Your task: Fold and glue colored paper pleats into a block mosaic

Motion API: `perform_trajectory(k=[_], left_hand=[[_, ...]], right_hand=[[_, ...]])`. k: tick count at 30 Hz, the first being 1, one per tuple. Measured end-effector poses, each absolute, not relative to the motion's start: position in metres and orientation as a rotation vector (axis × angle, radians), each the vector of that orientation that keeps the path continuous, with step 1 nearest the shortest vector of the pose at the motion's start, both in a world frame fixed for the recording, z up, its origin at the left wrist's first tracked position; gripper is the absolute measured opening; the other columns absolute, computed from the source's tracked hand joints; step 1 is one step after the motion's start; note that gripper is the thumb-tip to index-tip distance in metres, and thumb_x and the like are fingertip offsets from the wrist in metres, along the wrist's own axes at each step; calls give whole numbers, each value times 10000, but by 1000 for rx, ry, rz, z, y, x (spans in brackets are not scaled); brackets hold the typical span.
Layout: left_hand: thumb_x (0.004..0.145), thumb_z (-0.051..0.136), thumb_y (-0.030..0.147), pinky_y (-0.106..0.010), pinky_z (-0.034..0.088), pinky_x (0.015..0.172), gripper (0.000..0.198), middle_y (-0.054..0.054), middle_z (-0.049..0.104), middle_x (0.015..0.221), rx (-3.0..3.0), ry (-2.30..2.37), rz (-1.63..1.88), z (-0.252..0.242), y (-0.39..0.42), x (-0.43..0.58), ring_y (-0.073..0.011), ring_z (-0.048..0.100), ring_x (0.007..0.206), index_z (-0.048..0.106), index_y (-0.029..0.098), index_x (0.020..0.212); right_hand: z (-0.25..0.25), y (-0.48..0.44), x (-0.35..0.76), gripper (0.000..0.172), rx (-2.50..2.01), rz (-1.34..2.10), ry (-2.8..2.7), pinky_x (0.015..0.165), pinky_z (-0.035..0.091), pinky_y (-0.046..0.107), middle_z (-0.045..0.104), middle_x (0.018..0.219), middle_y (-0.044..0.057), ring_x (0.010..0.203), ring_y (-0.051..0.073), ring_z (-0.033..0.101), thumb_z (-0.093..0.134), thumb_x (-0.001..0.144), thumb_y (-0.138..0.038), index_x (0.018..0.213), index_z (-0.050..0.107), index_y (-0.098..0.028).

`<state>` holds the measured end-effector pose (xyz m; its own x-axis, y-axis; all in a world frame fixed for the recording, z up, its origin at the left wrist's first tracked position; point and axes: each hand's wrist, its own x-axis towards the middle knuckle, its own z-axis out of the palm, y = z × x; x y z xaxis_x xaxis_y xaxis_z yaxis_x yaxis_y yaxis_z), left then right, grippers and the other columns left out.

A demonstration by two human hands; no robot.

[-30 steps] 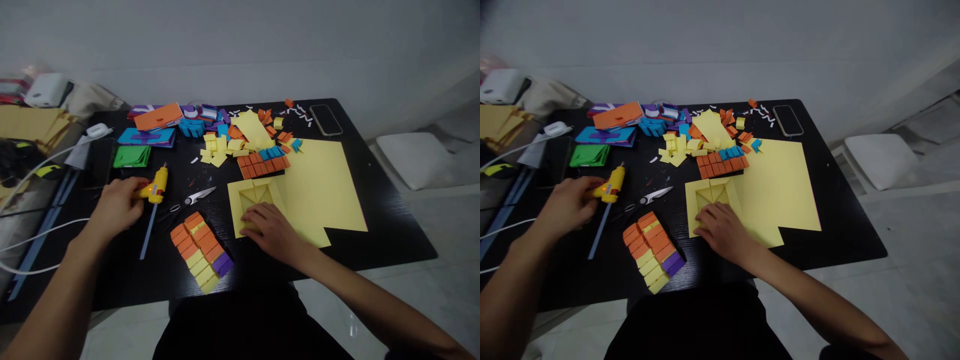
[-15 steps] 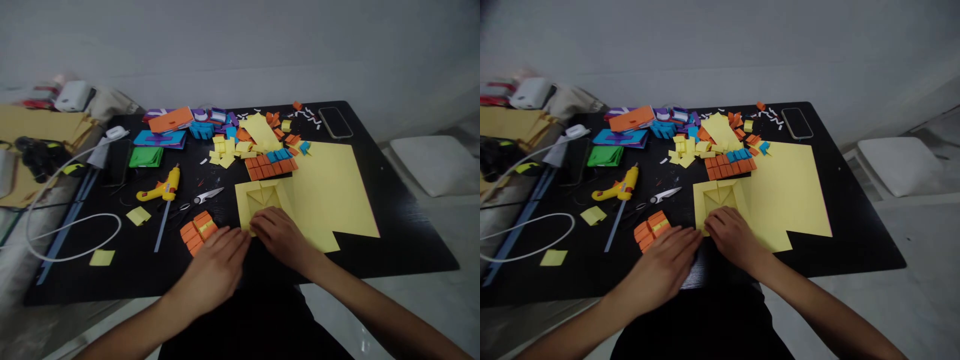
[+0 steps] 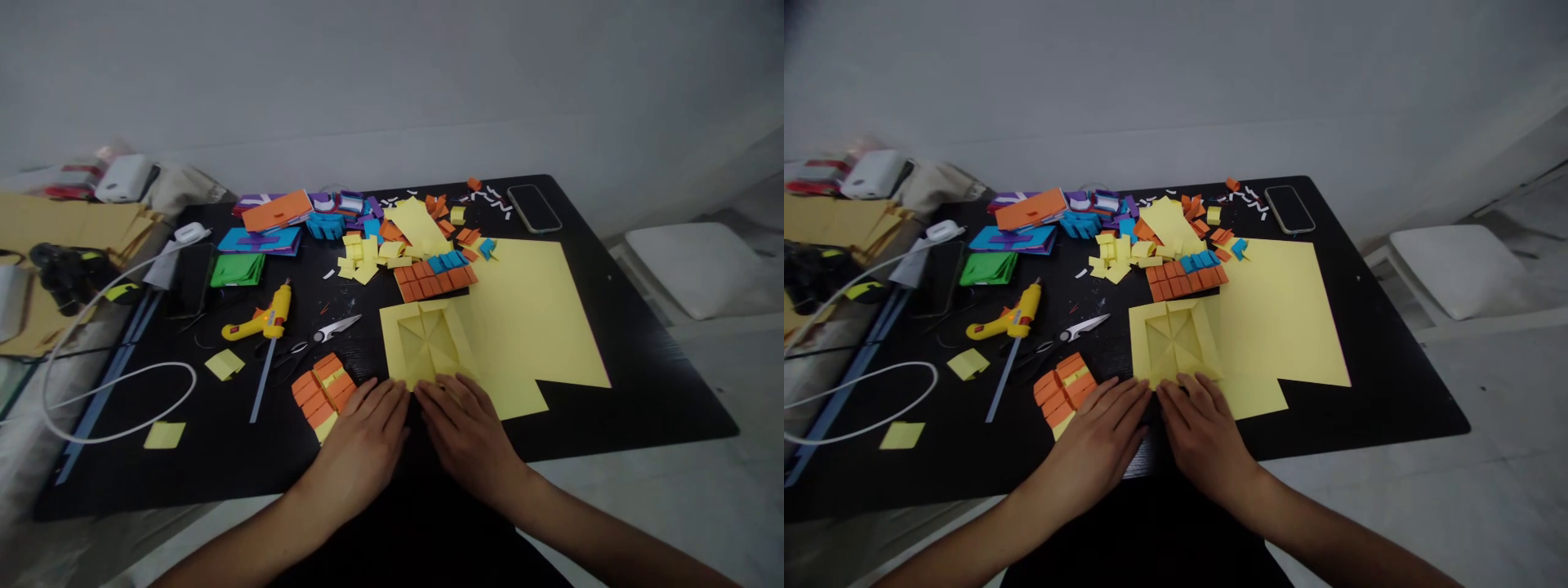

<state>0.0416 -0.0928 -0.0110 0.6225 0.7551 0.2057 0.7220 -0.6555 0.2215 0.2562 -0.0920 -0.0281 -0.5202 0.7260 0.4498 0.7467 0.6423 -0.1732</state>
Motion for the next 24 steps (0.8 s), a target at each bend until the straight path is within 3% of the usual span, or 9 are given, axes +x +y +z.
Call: perform_trajectory(k=[7,24], left_hand=[[1044,506,162,-535,550,1131,372,-200,694,1430,2732,1228,435,-12,-91,43,-335,666,1341,625,77,1386],[1046,534,186,-538,525,1147,383,-165,682,1464,2723,1221,379,-11,-90,38,-322,669,1338,623,91,1406]], right_hand=[[-26,-94,255,298,-1222,-151,-2350,1195,434,549,713,1424,117,1483,337,494,610,1000,-148,1285,695,-169],[-29,-92,259,213,-1290,-152,-2286,1142,486,554,696,1423,173,1435,362,547,616,994,-149,1188,703,-137]])
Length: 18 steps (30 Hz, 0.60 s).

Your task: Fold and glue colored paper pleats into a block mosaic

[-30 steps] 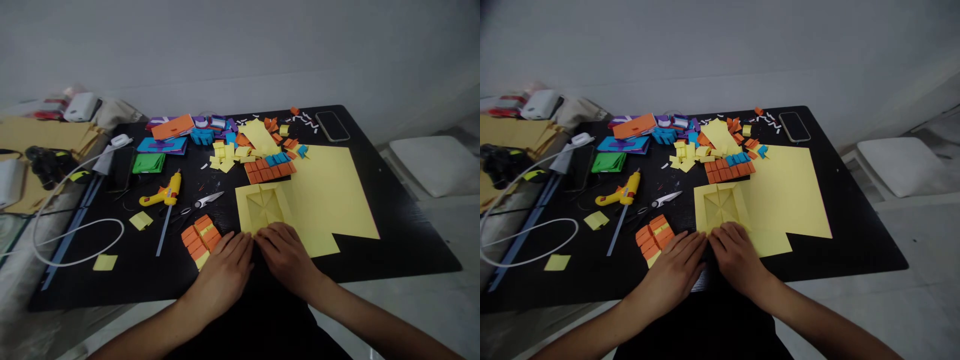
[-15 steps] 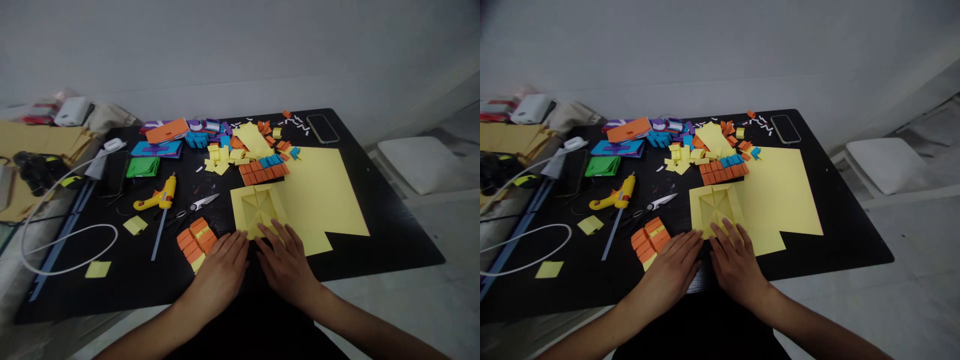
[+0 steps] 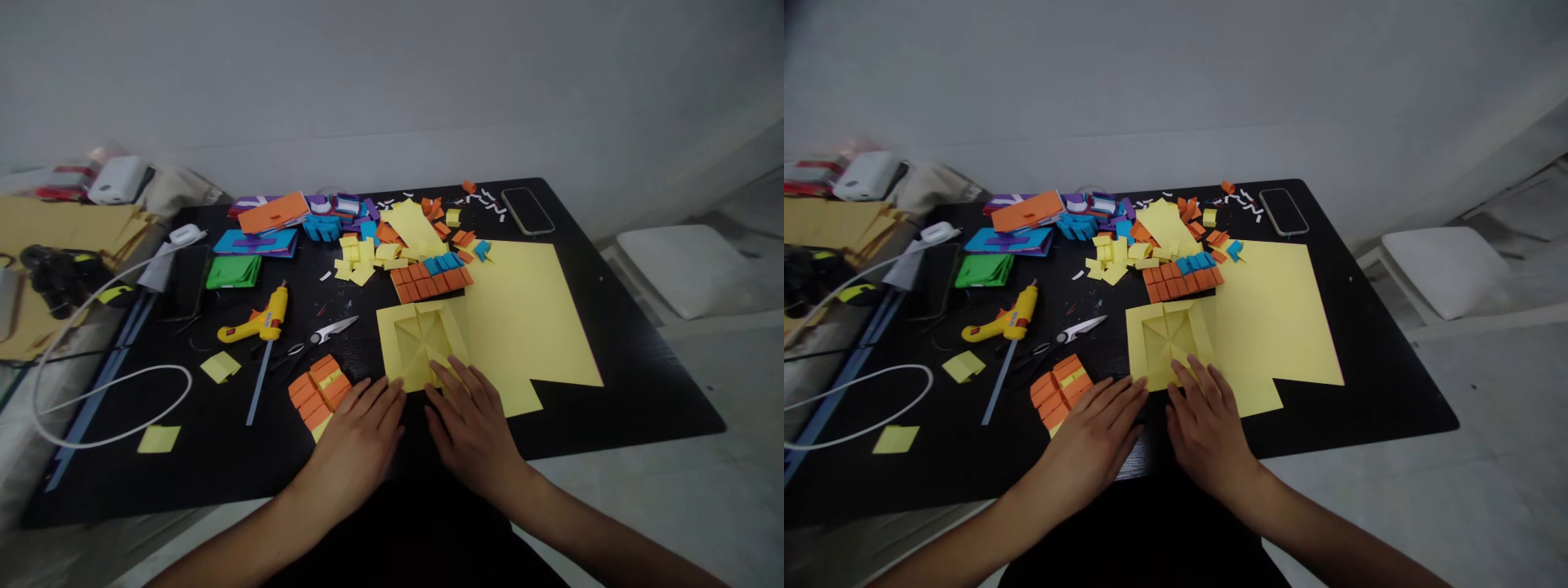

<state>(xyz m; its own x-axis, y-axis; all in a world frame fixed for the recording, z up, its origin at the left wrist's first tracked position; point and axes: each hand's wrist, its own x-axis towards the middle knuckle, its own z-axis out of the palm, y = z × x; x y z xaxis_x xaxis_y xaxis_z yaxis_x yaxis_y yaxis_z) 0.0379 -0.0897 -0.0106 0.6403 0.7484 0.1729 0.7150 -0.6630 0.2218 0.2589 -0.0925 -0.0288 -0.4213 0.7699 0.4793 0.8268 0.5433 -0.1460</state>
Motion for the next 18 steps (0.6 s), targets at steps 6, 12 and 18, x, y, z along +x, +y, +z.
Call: perform_trajectory(k=[6,12,18], left_hand=[[1058,524,212,-534,521,1146,374,-159,689,1456,2744,1233,385,-9,-90,38,-326,672,1326,625,88,1395],[1062,537,240,-514,552,1121,374,-170,690,1452,2744,1232,401,-10,-91,40,-320,682,1310,625,72,1384],[1049,575,248,-526,558,1125,405,-176,671,1476,2742,1257,392,-12,-94,41,-333,661,1342,607,57,1405]], right_hand=[[-28,-91,259,200,-1283,-118,-2307,1141,495,557,689,1427,192,1426,368,554,606,991,-136,1158,715,-116],[-32,-92,260,200,-1300,-101,-2285,1083,557,548,660,1445,203,1410,366,565,591,1006,-154,1170,706,-139],[-32,-92,261,218,-1335,-22,-2291,1063,576,589,586,1472,244,1400,403,548,587,997,-138,1190,688,-129]])
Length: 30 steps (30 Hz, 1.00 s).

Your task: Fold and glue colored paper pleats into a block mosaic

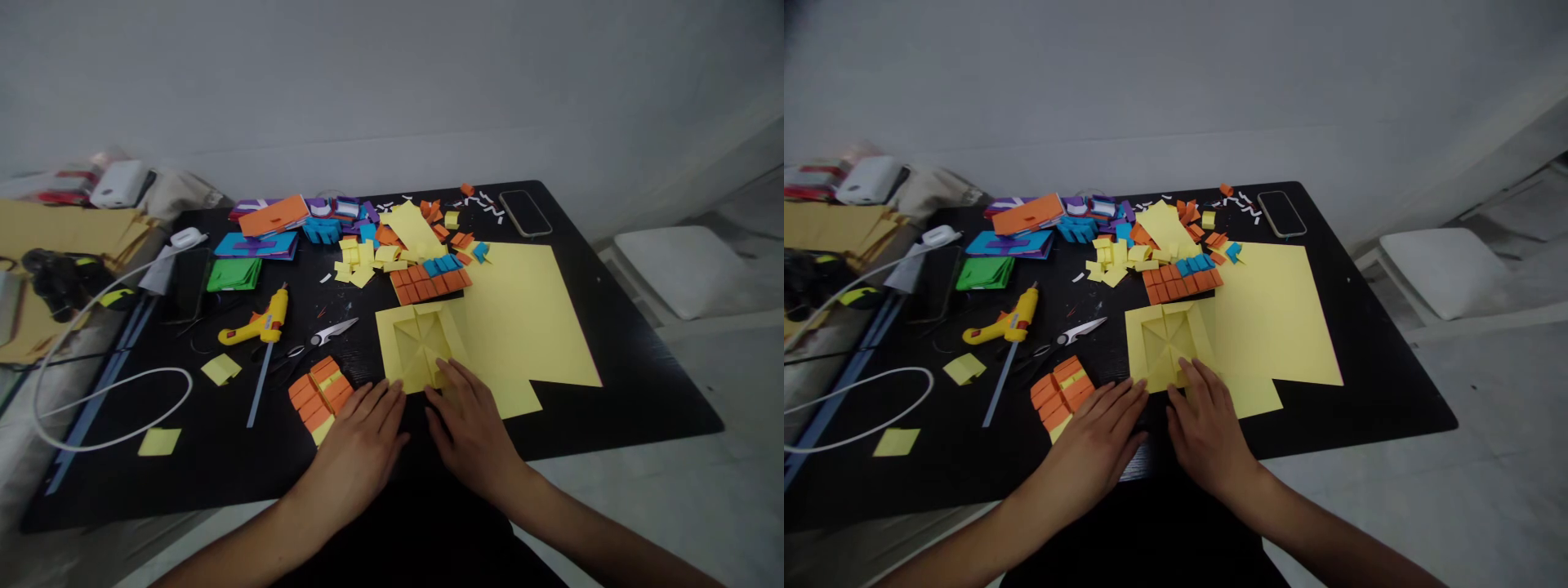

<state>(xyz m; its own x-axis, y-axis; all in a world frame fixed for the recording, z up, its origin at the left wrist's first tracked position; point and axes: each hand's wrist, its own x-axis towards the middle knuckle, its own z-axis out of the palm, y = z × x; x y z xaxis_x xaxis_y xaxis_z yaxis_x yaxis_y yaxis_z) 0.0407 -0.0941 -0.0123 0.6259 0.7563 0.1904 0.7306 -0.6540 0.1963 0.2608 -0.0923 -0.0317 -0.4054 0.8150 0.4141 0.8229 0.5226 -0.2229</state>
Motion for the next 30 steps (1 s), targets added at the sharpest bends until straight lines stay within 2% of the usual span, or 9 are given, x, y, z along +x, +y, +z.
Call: perform_trajectory(k=[5,8,12,16,18,20,23,26,30], left_hand=[[1026,620,264,-550,577,1108,430,-202,687,1440,2710,1213,378,-2,-91,39,-351,675,1315,608,37,1392],[1003,653,230,-534,594,1091,396,-199,699,1415,2685,1164,366,4,-86,35,-347,687,1289,637,50,1356],[1016,632,211,-518,604,1079,350,-192,684,1442,2701,1078,357,5,-77,30,-340,683,1299,659,67,1333],[1028,606,216,-529,594,1088,339,-182,690,1438,2699,994,347,8,-63,23,-340,677,1312,665,81,1334],[1037,588,210,-513,587,1097,302,-160,695,1435,2660,934,385,14,-51,14,-319,676,1318,688,127,1310],[1057,548,192,-433,601,1067,287,-124,725,1380,2577,896,474,23,-37,-1,-257,697,1279,700,191,1301],[1078,510,198,-297,623,878,250,-65,792,1100,2423,1099,714,35,-19,-35,-175,761,1009,733,223,1187],[1022,646,380,-301,606,826,185,-29,818,1010,2340,1503,871,40,-6,-75,-200,777,908,772,244,1017],[1041,503,477,-387,611,819,381,-55,826,997,2085,2105,692,38,5,-122,-274,788,902,766,215,1127]], right_hand=[[-28,-94,267,341,-1291,79,-2293,1092,538,675,645,1366,222,1297,375,625,596,1009,-204,1347,594,-155],[-23,-82,279,434,-1272,215,-2182,1053,591,603,666,1341,190,1262,343,654,604,1029,-298,1440,516,-193],[-13,-39,302,404,-1346,338,-2045,1043,611,510,708,1310,120,1241,292,692,550,1032,-215,1431,534,-272],[-8,12,316,664,-1367,488,-2122,1149,529,563,603,1529,118,1405,318,600,565,921,-126,1557,450,-277],[-9,29,316,731,-1352,576,-2203,1152,515,587,601,1539,119,1409,334,594,595,875,-120,1573,450,-281],[-12,39,314,704,-1357,614,-2236,1117,532,597,647,1477,121,1358,339,628,600,872,-126,1550,491,-284],[-18,38,312,571,-1415,564,-2214,1041,571,580,716,1315,132,1228,330,690,562,914,-130,1472,567,-246],[-21,27,313,457,-1475,513,-2181,967,605,525,725,1204,144,1101,309,725,508,955,-148,1397,616,-193],[-20,6,320,398,-1595,437,-2065,873,629,456,720,1181,135,969,280,747,466,983,-184,1334,652,-196]])
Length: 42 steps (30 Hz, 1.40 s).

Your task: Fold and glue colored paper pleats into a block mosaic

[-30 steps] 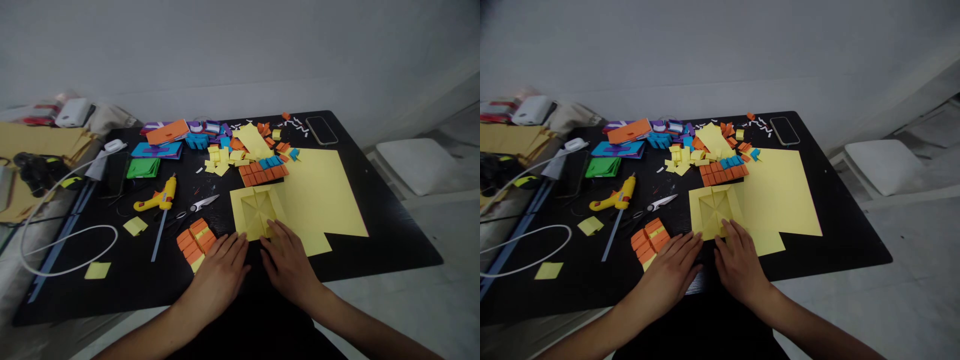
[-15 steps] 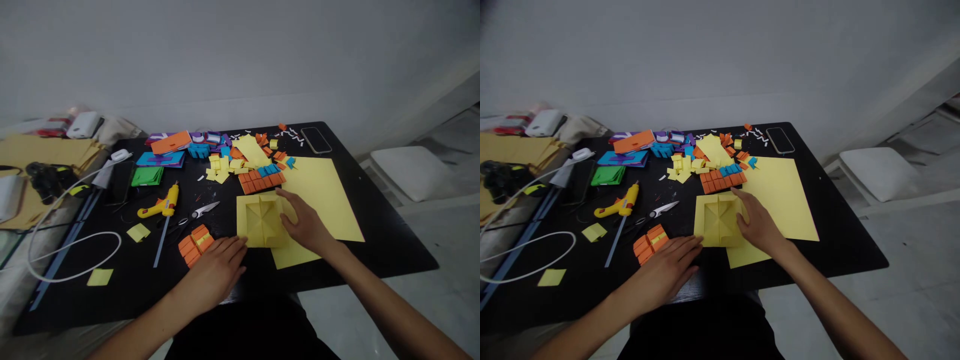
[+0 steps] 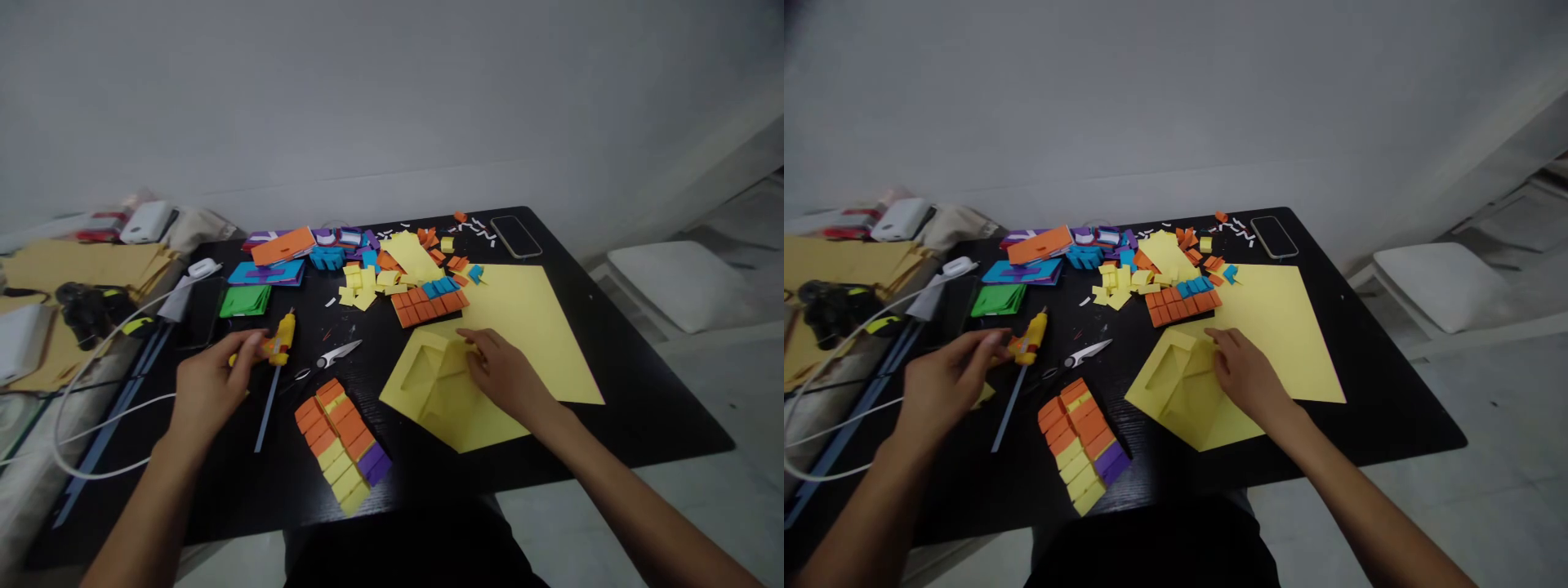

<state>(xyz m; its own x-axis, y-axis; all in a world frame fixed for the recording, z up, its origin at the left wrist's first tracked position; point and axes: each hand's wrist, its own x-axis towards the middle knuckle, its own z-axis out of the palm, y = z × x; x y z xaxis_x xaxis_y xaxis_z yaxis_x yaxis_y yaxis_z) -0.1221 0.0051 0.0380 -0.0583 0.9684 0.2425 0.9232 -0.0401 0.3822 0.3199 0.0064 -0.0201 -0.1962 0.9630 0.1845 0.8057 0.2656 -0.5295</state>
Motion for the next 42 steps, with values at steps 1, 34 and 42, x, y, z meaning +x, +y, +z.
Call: perform_trajectory(k=[1,34,42], left_hand=[[1034,478,461,-416,614,849,402,-79,820,1054,2069,2167,604,35,8,-131,-296,784,956,753,194,1157],[1074,550,373,-294,553,721,250,-41,661,896,2412,1004,387,37,-31,0,-176,664,828,660,200,931],[1080,507,444,-284,502,609,331,-38,627,868,2528,1028,328,23,-28,17,-185,660,763,603,194,886]], right_hand=[[-19,2,321,390,-1631,405,-2023,857,630,450,724,1170,132,940,278,747,472,974,-187,1313,663,-199],[-15,-52,292,438,-1338,969,-1703,826,698,408,677,1166,83,929,211,745,669,965,-267,1397,600,-286],[-19,-49,288,352,-1340,924,-1675,768,676,379,653,1037,63,837,190,717,642,1015,-335,1362,672,-281]])
